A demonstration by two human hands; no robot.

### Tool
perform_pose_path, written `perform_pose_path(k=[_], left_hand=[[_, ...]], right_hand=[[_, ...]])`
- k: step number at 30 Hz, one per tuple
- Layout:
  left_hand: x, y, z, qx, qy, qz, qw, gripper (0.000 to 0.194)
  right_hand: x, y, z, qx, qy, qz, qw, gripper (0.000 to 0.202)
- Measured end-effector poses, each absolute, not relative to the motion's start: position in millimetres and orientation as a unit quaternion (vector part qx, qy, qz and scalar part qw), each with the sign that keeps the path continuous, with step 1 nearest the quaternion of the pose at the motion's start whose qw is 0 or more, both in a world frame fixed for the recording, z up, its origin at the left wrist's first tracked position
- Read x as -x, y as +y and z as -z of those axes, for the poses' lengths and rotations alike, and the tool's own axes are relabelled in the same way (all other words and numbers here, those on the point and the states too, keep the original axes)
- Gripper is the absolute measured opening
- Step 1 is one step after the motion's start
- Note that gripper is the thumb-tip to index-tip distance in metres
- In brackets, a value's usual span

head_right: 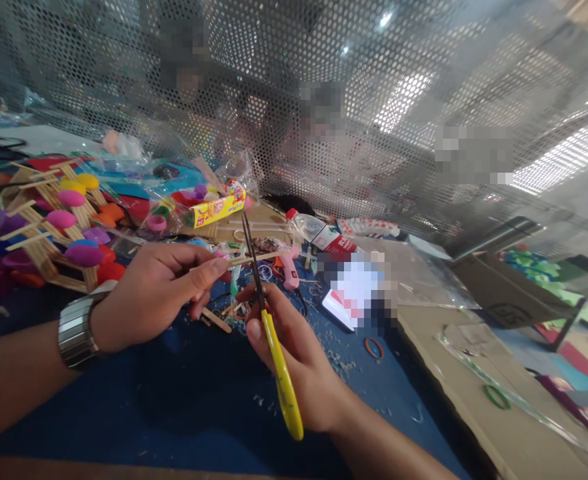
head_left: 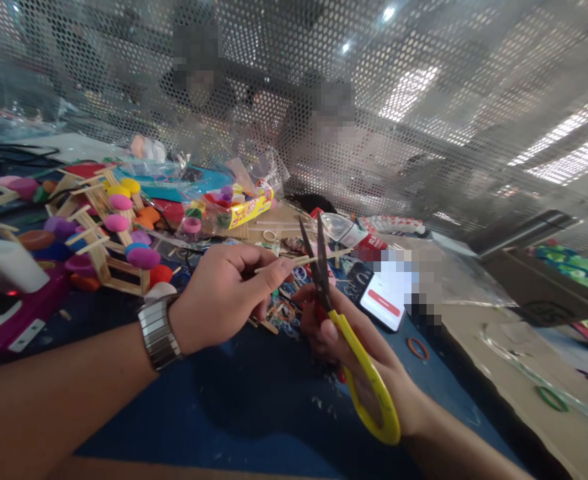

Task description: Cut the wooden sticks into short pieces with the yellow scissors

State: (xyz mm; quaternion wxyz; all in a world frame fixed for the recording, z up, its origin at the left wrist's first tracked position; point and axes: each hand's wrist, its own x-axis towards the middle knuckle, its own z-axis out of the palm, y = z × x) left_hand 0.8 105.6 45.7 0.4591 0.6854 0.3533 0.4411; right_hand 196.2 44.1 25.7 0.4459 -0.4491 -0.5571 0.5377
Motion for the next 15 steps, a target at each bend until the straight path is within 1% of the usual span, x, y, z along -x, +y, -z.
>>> perform_pose_path(k=[7,15], left_hand=[[-0.5,106.1,-46.0,-0.698,0.352,-0.442,0.44,0.038],[-0.2,106.4,-44.2,-0.699,0.35,-0.447,0.434,0.035]], right_hand=[[-198.6,45.7,-26.2,0.438,-0.578,-0.54,0.427,0.031],[-198.4,47.5,-27.3,0.448,-0.606,-0.52,0.402,0.029]])
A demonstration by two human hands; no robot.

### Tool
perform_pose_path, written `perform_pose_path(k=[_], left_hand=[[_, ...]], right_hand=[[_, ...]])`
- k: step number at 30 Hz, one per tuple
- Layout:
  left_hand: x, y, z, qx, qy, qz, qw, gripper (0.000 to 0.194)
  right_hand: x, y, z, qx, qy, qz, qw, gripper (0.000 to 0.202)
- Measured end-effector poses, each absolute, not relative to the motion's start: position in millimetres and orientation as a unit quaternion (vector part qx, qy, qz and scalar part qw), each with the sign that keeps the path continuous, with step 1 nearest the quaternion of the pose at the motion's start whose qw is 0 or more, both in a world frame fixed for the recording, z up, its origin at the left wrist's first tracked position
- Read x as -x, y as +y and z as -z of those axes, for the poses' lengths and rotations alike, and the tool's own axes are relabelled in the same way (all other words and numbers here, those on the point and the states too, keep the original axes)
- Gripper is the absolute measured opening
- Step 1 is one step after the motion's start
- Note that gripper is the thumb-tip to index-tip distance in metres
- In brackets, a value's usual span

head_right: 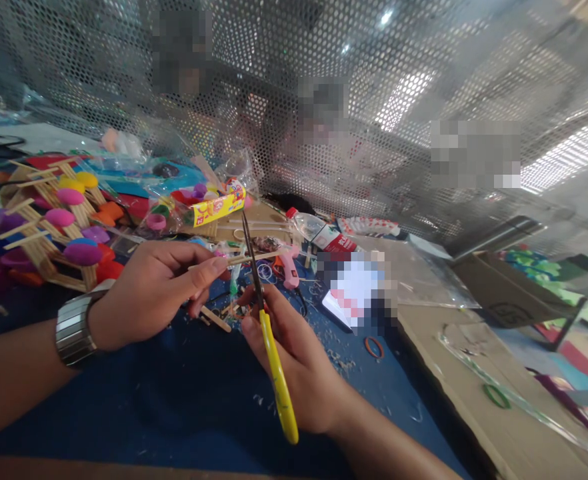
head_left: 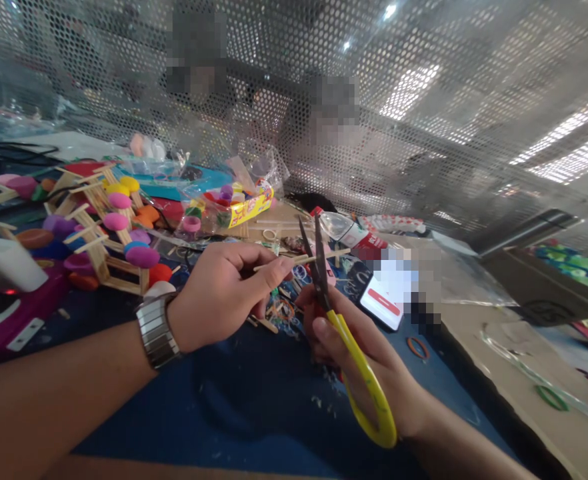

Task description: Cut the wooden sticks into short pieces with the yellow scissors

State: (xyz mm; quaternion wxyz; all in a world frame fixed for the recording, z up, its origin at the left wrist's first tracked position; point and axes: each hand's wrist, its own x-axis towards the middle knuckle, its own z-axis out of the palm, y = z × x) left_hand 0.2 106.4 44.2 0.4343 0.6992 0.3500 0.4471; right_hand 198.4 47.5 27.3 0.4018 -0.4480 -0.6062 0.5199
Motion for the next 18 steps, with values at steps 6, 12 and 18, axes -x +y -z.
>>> perform_pose_path(k=[6,12,18], left_hand=[[-0.4,106.3,-45.6,-0.693,0.344,-0.449,0.447,0.033],[0.1,106.8,-44.3,-0.693,0.339,-0.454,0.447,0.031],[0.2,107.0,-44.0,-0.692,0.348,-0.454,0.44,0.03]], right_hand=[[-199.5,46.6,-26.4,0.435,-0.604,-0.54,0.393,0.028],[-196.9,48.8,-28.0,0.424,-0.575,-0.571,0.405,0.029],[-198.8,48.6,-24.9,0.428,-0.553,-0.577,0.423,0.034]])
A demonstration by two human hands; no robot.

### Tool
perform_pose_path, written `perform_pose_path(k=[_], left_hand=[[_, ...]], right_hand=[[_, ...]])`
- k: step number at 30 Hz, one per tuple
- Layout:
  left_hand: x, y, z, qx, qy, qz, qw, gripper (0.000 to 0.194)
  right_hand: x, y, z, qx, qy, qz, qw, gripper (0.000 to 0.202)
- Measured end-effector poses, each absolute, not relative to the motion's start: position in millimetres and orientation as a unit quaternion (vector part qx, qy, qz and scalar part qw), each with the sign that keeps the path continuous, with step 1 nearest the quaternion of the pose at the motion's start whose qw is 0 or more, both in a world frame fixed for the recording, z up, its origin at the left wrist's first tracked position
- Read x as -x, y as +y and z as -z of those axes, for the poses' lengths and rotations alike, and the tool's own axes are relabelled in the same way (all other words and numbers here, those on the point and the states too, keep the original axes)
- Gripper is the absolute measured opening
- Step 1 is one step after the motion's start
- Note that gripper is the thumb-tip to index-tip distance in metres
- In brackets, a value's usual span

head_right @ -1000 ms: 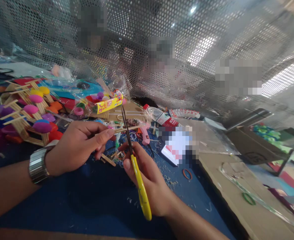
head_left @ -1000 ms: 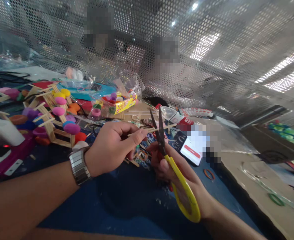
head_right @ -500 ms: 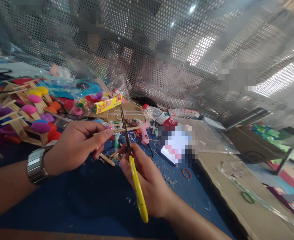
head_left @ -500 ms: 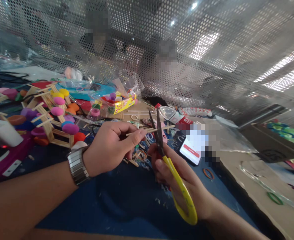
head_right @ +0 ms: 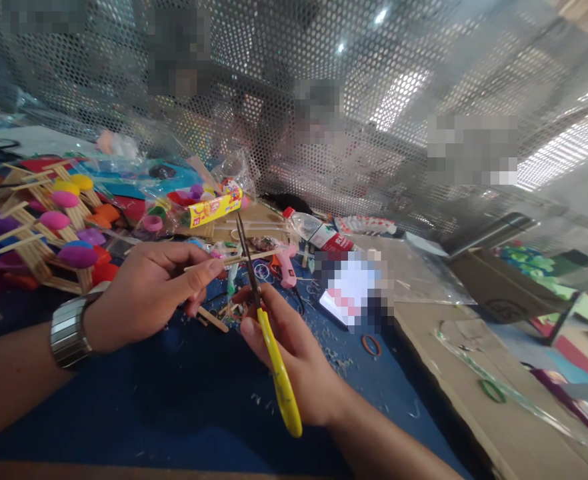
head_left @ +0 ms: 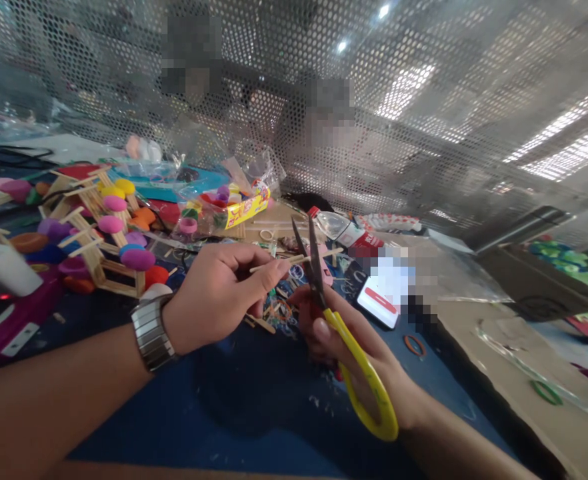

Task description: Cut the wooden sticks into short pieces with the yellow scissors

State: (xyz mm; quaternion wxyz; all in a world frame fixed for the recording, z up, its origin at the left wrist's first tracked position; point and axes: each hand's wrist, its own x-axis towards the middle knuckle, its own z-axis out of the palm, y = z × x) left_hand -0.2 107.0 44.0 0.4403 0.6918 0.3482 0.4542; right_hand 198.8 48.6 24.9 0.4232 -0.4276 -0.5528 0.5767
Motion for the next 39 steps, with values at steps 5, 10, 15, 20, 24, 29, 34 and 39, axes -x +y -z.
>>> perform_pose_path(k=[5,10,15,20,24,29,34,39], left_hand=[[-0.7,106.5,-45.3,-0.688,0.343,-0.455,0.449,0.027],[-0.9,106.5,-45.0,-0.69,0.345,-0.454,0.446,0.029],[-0.3,106.7,-44.1,-0.692,0.345,-0.454,0.442,0.028],[0.0,106.5,-44.6,-0.693,0.343,-0.45,0.447,0.028],[0.0,106.4,-44.8,-0.688,0.348,-0.449,0.451,0.028],[-1.2,106.2,-43.8,-0.68,0.347,-0.448,0.466,0.039],[-1.5,105.6,-44.7,-0.694,0.342,-0.446,0.45,0.043],[0.2,106.8,-44.9,-0.691,0.348,-0.451,0.445,0.037]], right_hand=[[-200.9,46.4,-20.5,0.435,-0.545,-0.576,0.426,0.035],[-199.4,46.6,-23.5,0.433,-0.551,-0.573,0.425,0.032],[-196.8,46.6,-27.0,0.442,-0.558,-0.565,0.417,0.031],[-195.3,46.4,-29.6,0.446,-0.57,-0.56,0.403,0.033],[-194.1,47.5,-28.8,0.442,-0.555,-0.583,0.396,0.035],[-194.7,48.2,-27.7,0.435,-0.552,-0.581,0.409,0.033],[-194.4,46.8,-29.0,0.439,-0.546,-0.576,0.421,0.035],[-194.1,48.8,-28.8,0.443,-0.547,-0.585,0.402,0.032]])
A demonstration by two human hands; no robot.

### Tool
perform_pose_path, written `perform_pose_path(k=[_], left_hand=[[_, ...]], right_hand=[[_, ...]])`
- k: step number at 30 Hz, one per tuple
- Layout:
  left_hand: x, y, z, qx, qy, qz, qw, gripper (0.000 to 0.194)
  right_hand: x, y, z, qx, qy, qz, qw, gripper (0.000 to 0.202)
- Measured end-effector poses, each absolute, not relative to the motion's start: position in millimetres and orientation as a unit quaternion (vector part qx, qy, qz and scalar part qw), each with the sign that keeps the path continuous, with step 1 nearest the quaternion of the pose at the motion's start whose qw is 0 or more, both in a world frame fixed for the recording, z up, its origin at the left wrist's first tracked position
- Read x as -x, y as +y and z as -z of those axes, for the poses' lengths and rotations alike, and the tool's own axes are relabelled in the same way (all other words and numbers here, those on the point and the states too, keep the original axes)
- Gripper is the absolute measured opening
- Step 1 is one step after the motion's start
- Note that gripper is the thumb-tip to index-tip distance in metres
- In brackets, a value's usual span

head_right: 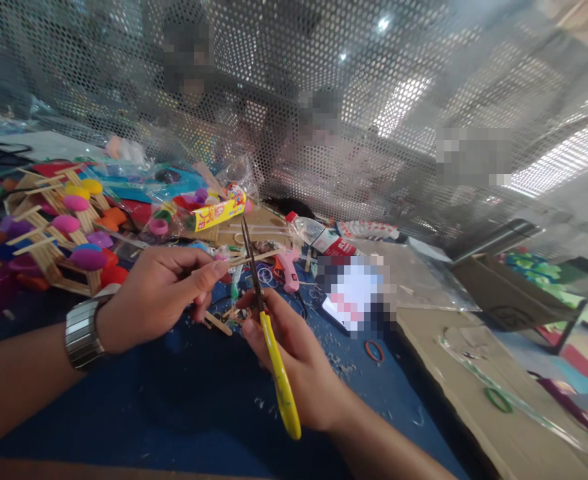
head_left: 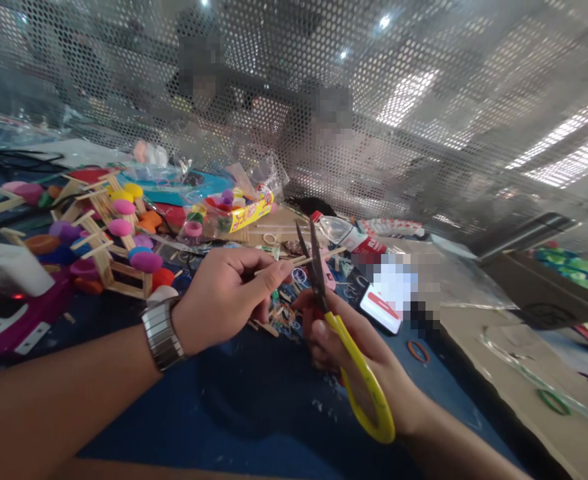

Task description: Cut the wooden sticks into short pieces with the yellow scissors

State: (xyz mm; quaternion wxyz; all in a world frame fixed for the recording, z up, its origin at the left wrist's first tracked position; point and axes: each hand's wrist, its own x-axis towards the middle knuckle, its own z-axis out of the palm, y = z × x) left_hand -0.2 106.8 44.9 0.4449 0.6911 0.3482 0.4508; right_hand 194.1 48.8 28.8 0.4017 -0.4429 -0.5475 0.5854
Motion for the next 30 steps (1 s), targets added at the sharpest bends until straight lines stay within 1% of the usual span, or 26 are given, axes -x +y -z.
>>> perform_pose_path(k=[5,9,12,15,17,18,20,22,23,25,26,28,29,30], left_hand=[[1,108,-43,-0.682,0.346,-0.455,0.457,0.037],[-1,109,-41,-0.648,0.347,-0.468,0.491,0.033],[-2,109,-41,-0.621,0.347,-0.486,0.508,0.036],[-2,110,-43,-0.606,0.352,-0.5,0.51,0.038],[-1,110,-44,-0.623,0.361,-0.496,0.485,0.039],[-1,109,-43,-0.649,0.364,-0.488,0.457,0.038],[0,108,-42,-0.727,0.361,-0.453,0.369,0.036],[-1,107,-39,-0.805,0.349,-0.387,0.284,0.031],[-1,106,-38,-0.833,0.343,-0.347,0.26,0.026],[-3,105,-35,-0.858,0.345,-0.29,0.245,0.013],[-3,105,-34,-0.855,0.356,-0.293,0.238,0.015],[-3,106,-33,-0.835,0.373,-0.336,0.226,0.033],[-2,106,-34,-0.822,0.373,-0.367,0.226,0.038],[-1,106,-34,-0.809,0.367,-0.393,0.238,0.038]], right_hand=[[-194,49,-27,0.437,-0.557,-0.58,0.402,0.03],[-192,47,-29,0.442,-0.565,-0.563,0.41,0.033],[-192,49,-29,0.44,-0.547,-0.565,0.433,0.033],[-193,54,-27,0.424,-0.51,-0.573,0.482,0.033],[-193,58,-25,0.401,-0.487,-0.568,0.528,0.034],[-192,59,-25,0.392,-0.477,-0.562,0.55,0.033],[-191,61,-25,0.378,-0.463,-0.548,0.585,0.031],[-191,61,-26,0.373,-0.462,-0.534,0.602,0.032],[-191,60,-27,0.376,-0.472,-0.529,0.597,0.033],[-191,59,-27,0.388,-0.503,-0.531,0.56,0.033],[-191,58,-26,0.398,-0.52,-0.536,0.534,0.033],[-191,57,-26,0.417,-0.542,-0.544,0.487,0.033],[-191,57,-25,0.424,-0.547,-0.544,0.475,0.033],[-190,57,-26,0.429,-0.552,-0.541,0.468,0.033]])
